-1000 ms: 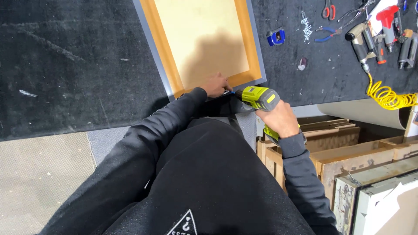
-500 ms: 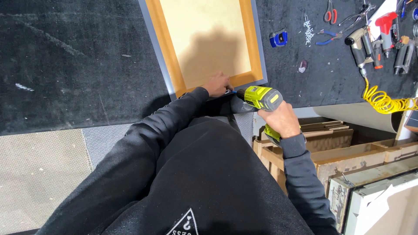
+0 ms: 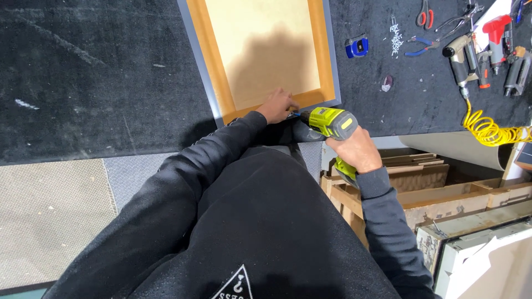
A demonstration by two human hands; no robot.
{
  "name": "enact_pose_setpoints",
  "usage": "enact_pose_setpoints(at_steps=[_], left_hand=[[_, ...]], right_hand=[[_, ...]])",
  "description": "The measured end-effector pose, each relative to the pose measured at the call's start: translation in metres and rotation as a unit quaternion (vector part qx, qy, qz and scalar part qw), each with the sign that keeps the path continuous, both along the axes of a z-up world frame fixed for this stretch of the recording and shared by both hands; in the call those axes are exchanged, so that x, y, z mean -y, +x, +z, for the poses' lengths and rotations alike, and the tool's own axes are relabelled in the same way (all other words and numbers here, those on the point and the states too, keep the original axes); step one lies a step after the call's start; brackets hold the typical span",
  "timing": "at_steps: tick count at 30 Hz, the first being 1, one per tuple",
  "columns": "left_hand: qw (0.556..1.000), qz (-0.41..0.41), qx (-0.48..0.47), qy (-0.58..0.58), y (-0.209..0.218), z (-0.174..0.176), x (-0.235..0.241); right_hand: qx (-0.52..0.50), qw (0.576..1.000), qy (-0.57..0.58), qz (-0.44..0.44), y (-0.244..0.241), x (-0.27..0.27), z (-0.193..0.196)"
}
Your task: The person uses a cordless drill to attach metal hanging brackets to the back of a picture frame. They position each bracket, drive screws into the frame, and repeat the process for multiple brackets along the frame edges.
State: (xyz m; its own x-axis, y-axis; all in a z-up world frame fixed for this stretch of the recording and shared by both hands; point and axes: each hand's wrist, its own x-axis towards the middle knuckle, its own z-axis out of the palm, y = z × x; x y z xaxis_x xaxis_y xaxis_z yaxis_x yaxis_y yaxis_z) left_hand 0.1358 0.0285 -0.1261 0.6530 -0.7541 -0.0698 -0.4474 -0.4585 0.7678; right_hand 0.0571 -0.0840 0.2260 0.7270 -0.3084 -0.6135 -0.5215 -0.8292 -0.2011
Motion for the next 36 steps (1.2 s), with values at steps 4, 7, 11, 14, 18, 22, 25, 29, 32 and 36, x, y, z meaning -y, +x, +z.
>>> enact_pose_setpoints(at_steps=[4, 7, 11, 14, 18, 22, 25, 29, 32, 36], left_hand=[[0.992, 0.046, 0.091, 0.07, -0.004, 0.028, -0.015], [0.99, 0.049, 0.108, 0.073, -0.006, 0.037, -0.019], [0.987, 0.055, 0.119, 0.094, -0.007, 0.034, -0.015], [0.991, 0.053, 0.093, 0.083, -0.006, 0.035, -0.014], [0.992, 0.044, 0.073, 0.091, -0.005, 0.029, -0.011], [0.992, 0.043, 0.048, 0.104, -0.004, 0.03, -0.011], [0.992, 0.046, 0.054, 0.1, -0.005, 0.039, -0.014], [0.994, 0.037, 0.047, 0.095, -0.003, 0.036, -0.014], [0.994, 0.035, 0.044, 0.089, -0.003, 0.036, -0.014], [0.993, 0.039, 0.065, 0.09, -0.004, 0.032, -0.014]], right_hand=[[-0.016, 1.0, 0.001, 0.023, 0.004, -0.002, 0.002], [-0.031, 0.999, -0.004, 0.03, -0.002, 0.007, -0.009], [-0.036, 0.999, 0.006, 0.034, 0.004, 0.001, -0.002], [-0.064, 0.997, -0.008, 0.041, 0.009, 0.004, -0.007], [-0.092, 0.994, -0.027, 0.053, 0.012, 0.004, -0.009], [-0.112, 0.992, -0.038, 0.055, 0.015, 0.008, -0.016], [-0.115, 0.992, -0.032, 0.045, 0.019, 0.014, -0.019], [-0.114, 0.992, -0.032, 0.047, 0.017, 0.012, -0.016], [-0.115, 0.991, -0.043, 0.051, 0.014, 0.013, -0.021], [-0.107, 0.992, -0.043, 0.051, 0.013, 0.016, -0.025]])
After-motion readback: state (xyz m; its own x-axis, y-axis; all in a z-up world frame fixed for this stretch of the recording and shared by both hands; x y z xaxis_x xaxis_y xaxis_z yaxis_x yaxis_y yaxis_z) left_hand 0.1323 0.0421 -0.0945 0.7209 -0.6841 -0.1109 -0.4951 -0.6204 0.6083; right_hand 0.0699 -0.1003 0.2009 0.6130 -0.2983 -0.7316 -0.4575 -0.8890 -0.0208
